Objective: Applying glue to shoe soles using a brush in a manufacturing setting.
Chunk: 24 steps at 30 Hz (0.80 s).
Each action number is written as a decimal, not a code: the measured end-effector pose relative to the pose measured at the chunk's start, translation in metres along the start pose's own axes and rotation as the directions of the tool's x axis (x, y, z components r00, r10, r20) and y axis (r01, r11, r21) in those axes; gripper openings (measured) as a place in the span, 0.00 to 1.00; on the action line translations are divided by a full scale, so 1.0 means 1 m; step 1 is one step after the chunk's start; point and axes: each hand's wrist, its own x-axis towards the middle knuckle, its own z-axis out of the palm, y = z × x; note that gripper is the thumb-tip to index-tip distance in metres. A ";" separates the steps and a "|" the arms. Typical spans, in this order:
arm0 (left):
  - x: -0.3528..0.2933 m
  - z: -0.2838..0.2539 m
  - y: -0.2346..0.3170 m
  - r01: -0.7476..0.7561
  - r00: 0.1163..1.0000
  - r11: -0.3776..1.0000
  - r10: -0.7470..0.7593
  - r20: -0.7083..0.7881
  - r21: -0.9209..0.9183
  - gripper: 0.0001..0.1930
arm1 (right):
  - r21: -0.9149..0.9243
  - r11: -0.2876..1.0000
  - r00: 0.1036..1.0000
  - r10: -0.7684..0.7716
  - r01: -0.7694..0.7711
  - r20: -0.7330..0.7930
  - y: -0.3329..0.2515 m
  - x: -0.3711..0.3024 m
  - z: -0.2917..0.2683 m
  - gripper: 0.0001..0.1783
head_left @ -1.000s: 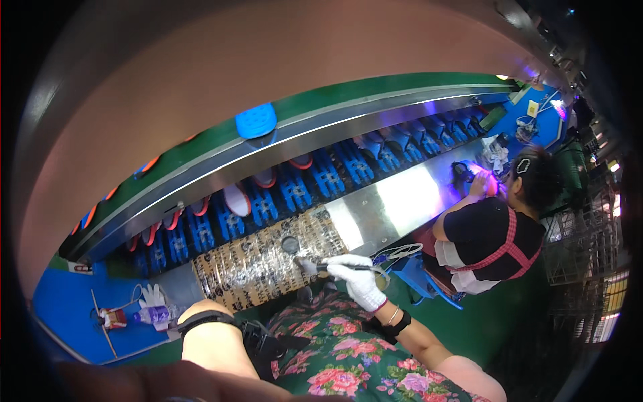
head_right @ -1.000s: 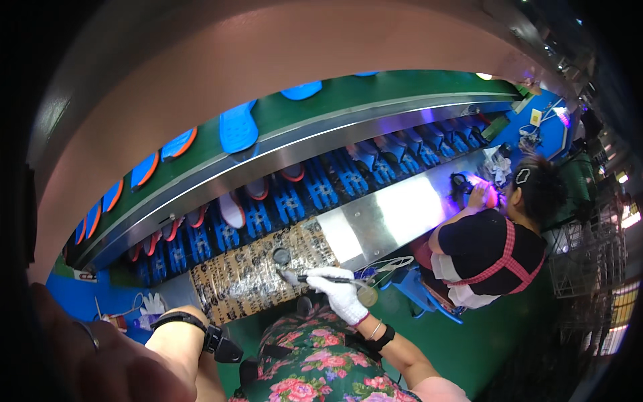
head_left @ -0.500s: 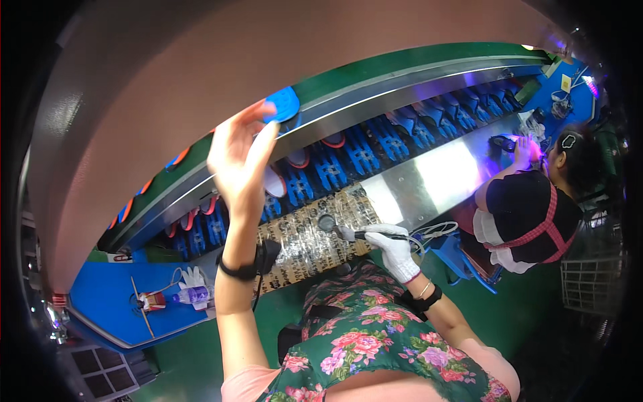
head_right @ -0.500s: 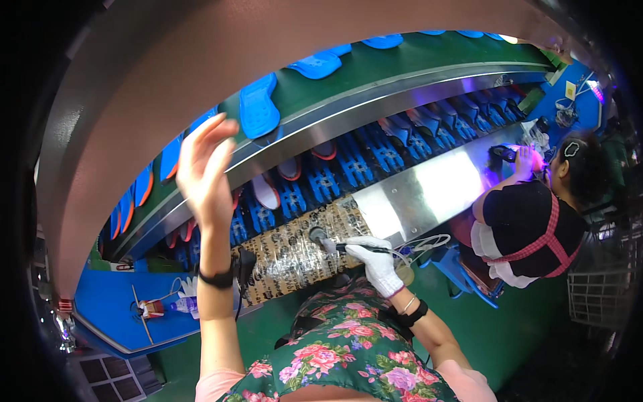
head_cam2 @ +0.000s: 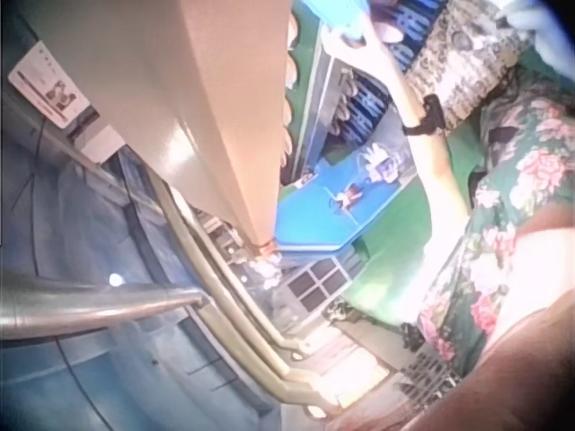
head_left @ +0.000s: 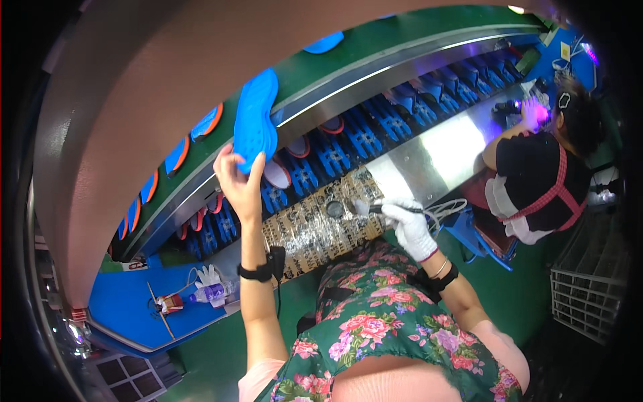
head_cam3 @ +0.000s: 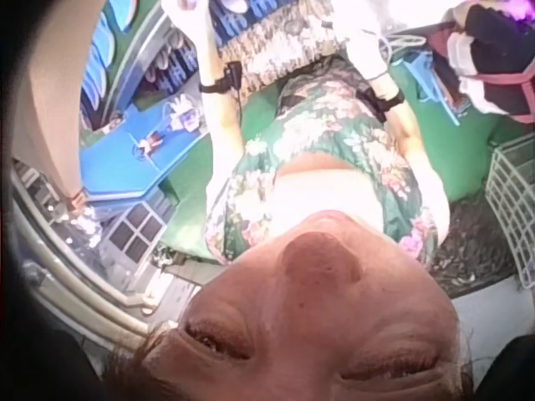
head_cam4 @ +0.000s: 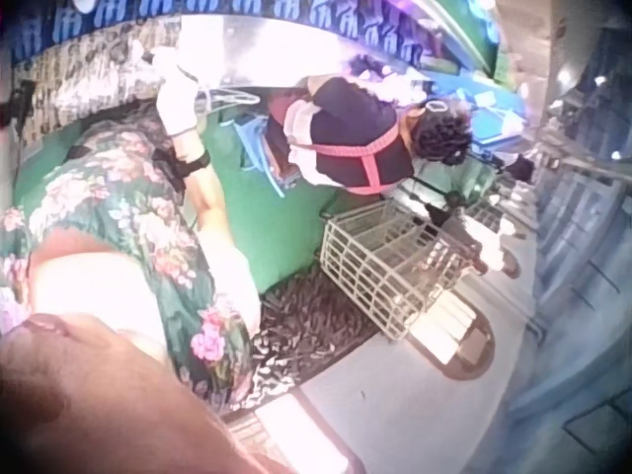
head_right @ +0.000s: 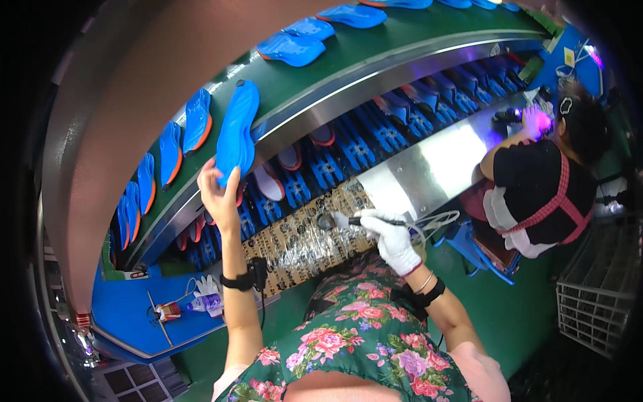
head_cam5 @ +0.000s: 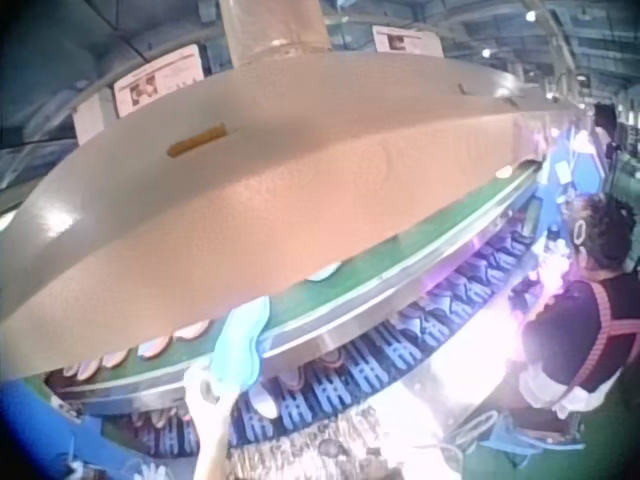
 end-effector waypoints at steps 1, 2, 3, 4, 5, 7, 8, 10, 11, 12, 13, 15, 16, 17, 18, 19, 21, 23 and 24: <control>-0.015 -0.005 0.007 -0.053 0.998 0.992 0.055 -0.014 0.118 0.15 | 0.039 0.999 1.000 -0.006 0.006 -0.003 -0.003 -0.001 0.000 0.10; -0.030 -0.005 0.006 0.017 0.997 1.000 -0.015 -0.072 0.024 0.15 | 0.099 0.995 1.000 0.020 -0.018 -0.011 -0.008 -0.004 0.001 0.10; -0.040 -0.005 0.005 0.032 0.996 0.996 -0.024 -0.089 0.081 0.14 | 0.127 0.992 0.999 0.024 -0.021 -0.021 -0.009 -0.005 0.001 0.10; -0.048 -0.004 0.003 0.047 0.994 0.990 -0.032 -0.106 0.136 0.13 | 0.155 0.988 0.999 0.027 -0.022 -0.032 -0.011 -0.006 0.002 0.10; -0.052 0.004 0.003 0.062 0.991 0.998 -0.059 -0.123 0.018 0.15 | 0.178 0.984 1.000 0.017 -0.017 -0.002 -0.016 -0.009 0.004 0.10; -0.063 0.020 0.006 0.237 0.962 0.941 -0.263 -0.080 -0.242 0.34 | 0.223 0.974 0.999 0.035 -0.037 0.012 -0.018 -0.012 0.002 0.10; -0.063 0.027 0.018 0.300 0.944 0.915 -0.325 -0.056 -0.269 0.41 | 0.262 0.963 0.998 0.054 -0.059 0.029 -0.019 -0.014 0.003 0.11; -0.066 0.029 -0.008 0.441 0.895 0.772 -0.416 0.160 -0.458 0.43 | 0.301 0.952 0.998 0.043 -0.054 0.043 -0.025 -0.018 0.007 0.11; -0.065 0.033 -0.009 0.565 0.818 0.645 -0.520 0.246 -0.514 0.39 | 0.339 0.939 0.997 0.032 -0.052 0.065 -0.029 -0.021 0.010 0.11; -0.070 0.032 -0.010 0.569 0.814 0.643 -0.526 0.245 -0.512 0.39 | 0.338 0.939 0.997 0.038 -0.057 0.063 -0.034 -0.024 0.014 0.11; -0.078 0.030 -0.012 0.651 0.727 0.462 -0.607 0.320 -0.602 0.35 | 0.320 0.946 0.995 0.016 -0.047 0.098 -0.039 -0.027 0.020 0.11; -0.092 0.029 -0.013 0.707 0.623 0.253 -0.664 0.413 -0.660 0.32 | 0.335 0.942 0.989 -0.014 -0.037 0.150 -0.057 -0.033 0.036 0.12; -0.103 0.026 -0.010 0.757 0.597 0.230 -0.624 0.504 -0.612 0.30 | 0.335 0.941 0.990 -0.007 -0.042 0.144 -0.061 -0.035 0.041 0.12; -0.113 0.024 -0.005 0.800 0.566 0.215 -0.580 0.586 -0.561 0.29 | 0.288 0.958 0.987 -0.036 -0.012 0.159 -0.065 -0.036 0.046 0.12; -0.124 0.025 -0.004 0.800 0.562 0.211 -0.590 0.580 -0.562 0.29 | 0.236 0.972 0.982 -0.060 0.017 0.178 -0.070 -0.038 0.052 0.12; -0.138 0.029 -0.005 0.824 0.524 0.138 -0.557 0.644 -0.550 0.32 | 0.177 0.979 0.969 -0.133 0.097 0.207 -0.075 -0.041 0.062 0.13; -0.155 0.038 0.012 0.847 0.476 0.033 -0.491 0.730 -0.530 0.37 | -0.017 0.977 0.956 -0.202 0.210 0.213 -0.081 -0.041 0.072 0.12; -0.169 0.037 0.022 0.872 0.457 0.007 -0.372 0.808 -0.490 0.46 | -0.273 0.901 0.930 -0.276 0.338 0.244 -0.090 -0.040 0.085 0.11; -0.173 0.037 0.026 0.871 0.455 0.002 -0.383 0.804 -0.492 0.46 | -0.274 0.905 0.933 -0.263 0.327 0.246 -0.095 -0.039 0.088 0.11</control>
